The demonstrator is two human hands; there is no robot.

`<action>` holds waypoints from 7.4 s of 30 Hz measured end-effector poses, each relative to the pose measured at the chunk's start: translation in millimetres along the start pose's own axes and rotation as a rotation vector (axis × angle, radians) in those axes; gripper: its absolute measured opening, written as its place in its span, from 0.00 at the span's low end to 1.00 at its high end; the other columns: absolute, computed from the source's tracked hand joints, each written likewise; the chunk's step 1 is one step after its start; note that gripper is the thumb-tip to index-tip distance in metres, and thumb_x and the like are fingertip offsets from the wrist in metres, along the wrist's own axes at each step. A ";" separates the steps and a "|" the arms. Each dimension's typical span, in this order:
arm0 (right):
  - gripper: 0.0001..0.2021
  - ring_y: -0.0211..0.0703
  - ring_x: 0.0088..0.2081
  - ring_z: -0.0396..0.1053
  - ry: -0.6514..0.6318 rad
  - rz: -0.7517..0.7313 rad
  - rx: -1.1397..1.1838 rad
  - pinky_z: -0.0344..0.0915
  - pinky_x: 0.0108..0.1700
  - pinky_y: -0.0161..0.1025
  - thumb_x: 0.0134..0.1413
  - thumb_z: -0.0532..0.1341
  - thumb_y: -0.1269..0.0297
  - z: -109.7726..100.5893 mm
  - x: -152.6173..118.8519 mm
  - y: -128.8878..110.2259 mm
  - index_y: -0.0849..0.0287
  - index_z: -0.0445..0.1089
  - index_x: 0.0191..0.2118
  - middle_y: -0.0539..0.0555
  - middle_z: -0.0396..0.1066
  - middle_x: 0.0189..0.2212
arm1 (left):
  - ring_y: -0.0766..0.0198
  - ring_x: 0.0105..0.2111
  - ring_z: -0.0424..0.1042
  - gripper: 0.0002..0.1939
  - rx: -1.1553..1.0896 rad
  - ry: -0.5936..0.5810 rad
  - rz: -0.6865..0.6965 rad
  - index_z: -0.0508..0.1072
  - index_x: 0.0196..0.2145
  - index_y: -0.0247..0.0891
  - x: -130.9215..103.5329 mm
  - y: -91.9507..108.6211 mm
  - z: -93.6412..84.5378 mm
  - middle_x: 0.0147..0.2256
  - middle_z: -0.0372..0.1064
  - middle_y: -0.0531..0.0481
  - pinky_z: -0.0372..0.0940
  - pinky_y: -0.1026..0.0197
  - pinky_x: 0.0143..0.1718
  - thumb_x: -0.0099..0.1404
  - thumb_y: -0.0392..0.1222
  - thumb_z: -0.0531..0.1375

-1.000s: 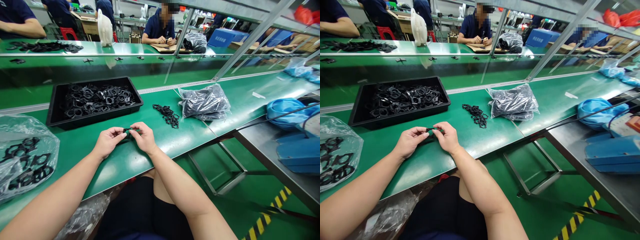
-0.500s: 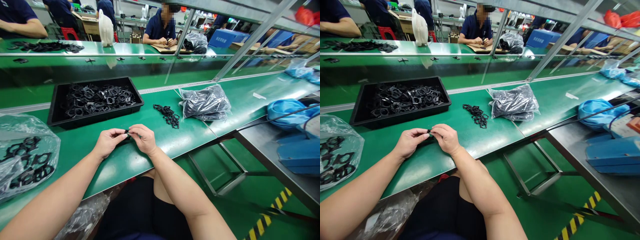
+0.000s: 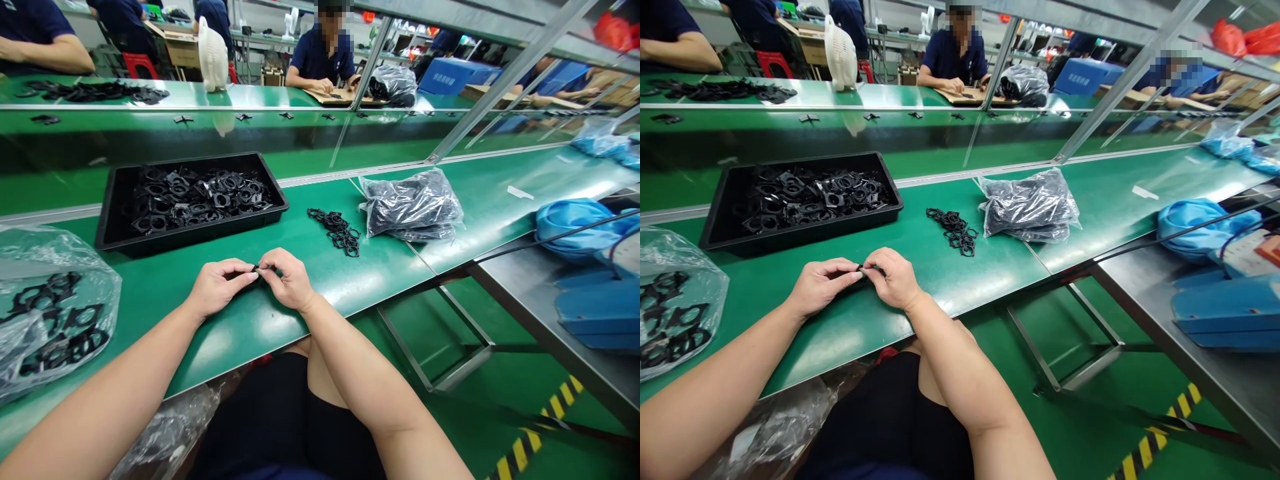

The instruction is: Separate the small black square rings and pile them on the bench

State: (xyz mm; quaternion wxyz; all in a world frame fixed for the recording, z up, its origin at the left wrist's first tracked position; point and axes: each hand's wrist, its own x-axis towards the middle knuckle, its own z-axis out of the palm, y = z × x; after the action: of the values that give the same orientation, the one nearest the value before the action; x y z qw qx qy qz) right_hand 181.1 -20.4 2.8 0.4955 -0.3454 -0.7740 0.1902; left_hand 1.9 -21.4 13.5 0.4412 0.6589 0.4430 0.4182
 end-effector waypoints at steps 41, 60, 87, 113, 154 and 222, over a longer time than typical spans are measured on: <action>0.06 0.40 0.38 0.69 0.044 -0.014 0.014 0.67 0.44 0.39 0.58 0.56 0.68 -0.8 0.0 -2.2 0.58 0.70 0.32 0.55 0.72 0.33 | 0.61 0.32 0.71 0.12 -0.088 0.040 -0.090 0.79 0.31 0.36 0.0 -1.8 0.8 0.31 0.75 0.47 0.66 0.59 0.36 0.51 0.47 0.67; 0.17 0.33 0.21 0.66 0.036 0.791 0.732 0.64 0.22 0.30 0.41 0.68 0.54 8.8 3.1 7.4 0.62 0.69 0.34 0.48 0.68 0.21 | 0.57 0.45 0.68 0.07 0.368 0.133 0.253 0.79 0.32 0.44 -2.6 -6.6 6.0 0.42 0.69 0.46 0.64 0.53 0.49 0.56 0.44 0.63; 0.06 0.29 0.17 0.61 -0.038 0.780 0.543 0.60 0.21 0.28 0.49 0.60 0.64 14.1 4.5 14.2 0.60 0.64 0.33 0.44 0.64 0.18 | 0.69 0.24 0.69 0.27 -0.304 0.208 -0.227 0.69 0.43 0.34 7.3 -8.8 5.6 0.30 0.72 0.52 0.66 0.63 0.28 0.46 0.43 0.70; 0.13 0.52 0.46 0.60 0.176 0.513 -0.680 0.57 0.48 0.46 0.55 0.55 0.71 -44.9 7.3 43.4 0.62 0.69 0.45 0.63 0.65 0.45 | 0.49 0.37 0.72 0.11 1.083 0.256 0.028 0.75 0.32 0.46 -35.5 -1.3 -108.1 0.35 0.74 0.50 0.64 0.51 0.39 0.58 0.53 0.58; 0.11 0.45 0.41 0.72 0.089 -0.082 -0.632 0.71 0.45 0.41 0.56 0.54 0.71 -73.6 -15.8 72.6 0.60 0.72 0.40 0.59 0.73 0.38 | 0.63 0.24 0.69 0.20 0.517 0.788 -0.301 0.74 0.40 0.38 -66.4 0.0 -209.4 0.24 0.69 0.52 0.63 0.62 0.27 0.50 0.46 0.65; 0.21 0.36 0.28 0.69 -0.040 0.723 0.830 0.64 0.34 0.34 0.39 0.69 0.59 3.8 -7.9 2.1 0.58 0.69 0.43 0.47 0.74 0.27 | 0.55 0.43 0.70 0.15 0.531 0.204 0.295 0.76 0.39 0.45 -14.5 -5.0 11.3 0.40 0.73 0.47 0.62 0.53 0.49 0.54 0.50 0.65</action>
State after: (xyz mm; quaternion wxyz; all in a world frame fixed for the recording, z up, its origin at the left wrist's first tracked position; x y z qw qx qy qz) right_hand 180.6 -24.5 -5.2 0.4786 -0.3611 -0.4752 0.6440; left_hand 7.8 -36.5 3.5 0.1420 0.7627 0.4784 0.4115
